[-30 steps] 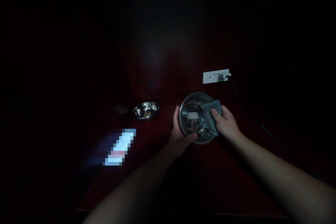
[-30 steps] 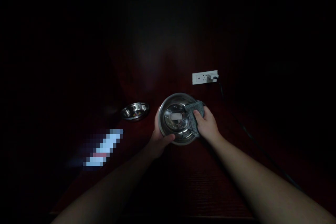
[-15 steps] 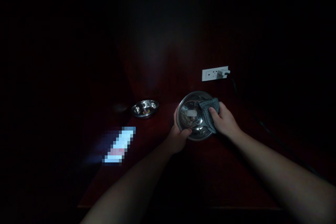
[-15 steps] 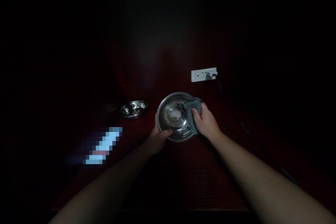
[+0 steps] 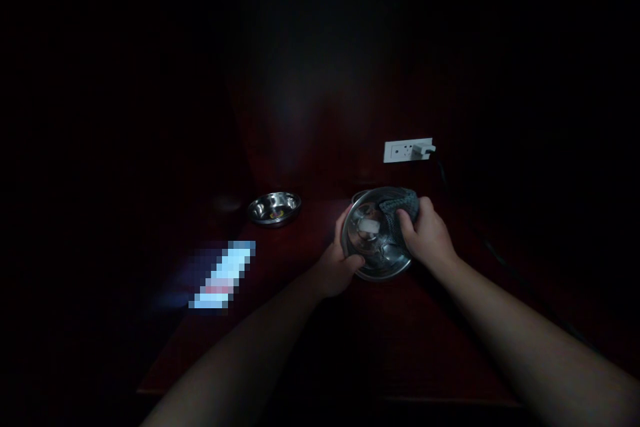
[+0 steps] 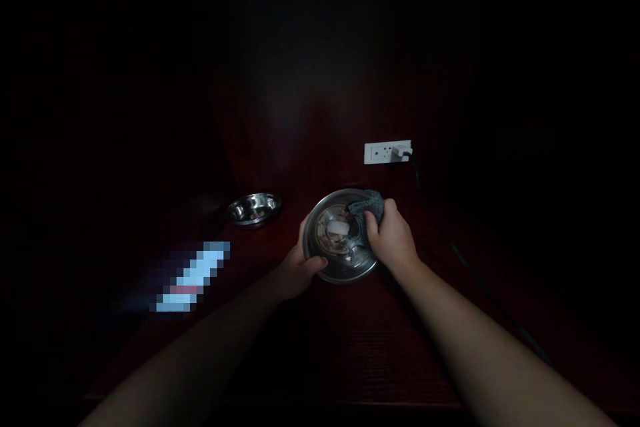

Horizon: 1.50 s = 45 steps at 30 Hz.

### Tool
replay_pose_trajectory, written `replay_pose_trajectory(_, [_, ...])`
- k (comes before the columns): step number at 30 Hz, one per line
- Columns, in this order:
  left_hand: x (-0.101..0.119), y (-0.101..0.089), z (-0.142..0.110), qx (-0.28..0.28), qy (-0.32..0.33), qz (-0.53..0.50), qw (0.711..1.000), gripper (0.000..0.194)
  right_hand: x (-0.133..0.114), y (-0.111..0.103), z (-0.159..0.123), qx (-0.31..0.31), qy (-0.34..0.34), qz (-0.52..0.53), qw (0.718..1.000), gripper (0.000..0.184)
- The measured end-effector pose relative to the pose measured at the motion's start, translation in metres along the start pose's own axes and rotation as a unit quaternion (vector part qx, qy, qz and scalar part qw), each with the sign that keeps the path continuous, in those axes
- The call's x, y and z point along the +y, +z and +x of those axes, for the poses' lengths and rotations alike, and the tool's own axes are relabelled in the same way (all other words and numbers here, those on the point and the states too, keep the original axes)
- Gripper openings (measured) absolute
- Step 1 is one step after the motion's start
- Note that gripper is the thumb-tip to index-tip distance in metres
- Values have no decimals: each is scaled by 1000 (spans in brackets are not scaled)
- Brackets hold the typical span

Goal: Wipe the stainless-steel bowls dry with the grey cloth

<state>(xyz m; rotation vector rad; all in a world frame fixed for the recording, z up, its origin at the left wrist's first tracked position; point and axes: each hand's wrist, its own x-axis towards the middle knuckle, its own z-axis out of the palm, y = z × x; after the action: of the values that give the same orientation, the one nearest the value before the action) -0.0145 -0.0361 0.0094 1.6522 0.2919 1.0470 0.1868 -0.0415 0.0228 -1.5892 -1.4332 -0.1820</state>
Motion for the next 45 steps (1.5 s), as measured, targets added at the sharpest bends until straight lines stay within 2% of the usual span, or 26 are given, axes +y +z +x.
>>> replay_pose_trajectory(6, [5,-1,-1,-8,13,14,1000,88,-4,-7,3,11,-32,-27,999,19])
replay_pose_trajectory(11, [8,-2,-2,0,34,23,999,86,-5,-5,2,10,-22,28,999,19])
replay_pose_trajectory(14, [3,-2,-2,6,19,2,1000,83,0,4,1,-9,5,106,994,22])
replay_pose_trajectory(17, [-1,-2,-2,34,4,7,999,85,5,12,1,-8,47,165,985,25])
replay_pose_trajectory(21, [-2,-3,-1,42,15,31,999,88,8,15,2,15,109,209,972,30])
replay_pose_trajectory(24, [-5,-5,-1,49,10,36,998,80,9,16,1,14,121,229,966,31])
replay_pose_trajectory(28, [-13,-9,-2,58,-34,22,997,60,8,15,1,6,116,224,968,31])
replay_pose_trajectory(31, [-19,-12,-2,46,-37,19,998,54,5,11,1,5,110,197,974,30])
replay_pose_trajectory(37, [-25,-14,-1,44,-3,19,999,56,-3,3,2,20,70,150,986,28])
replay_pose_trajectory(45, [-23,-14,0,44,14,39,998,52,-1,6,1,11,71,157,985,27])
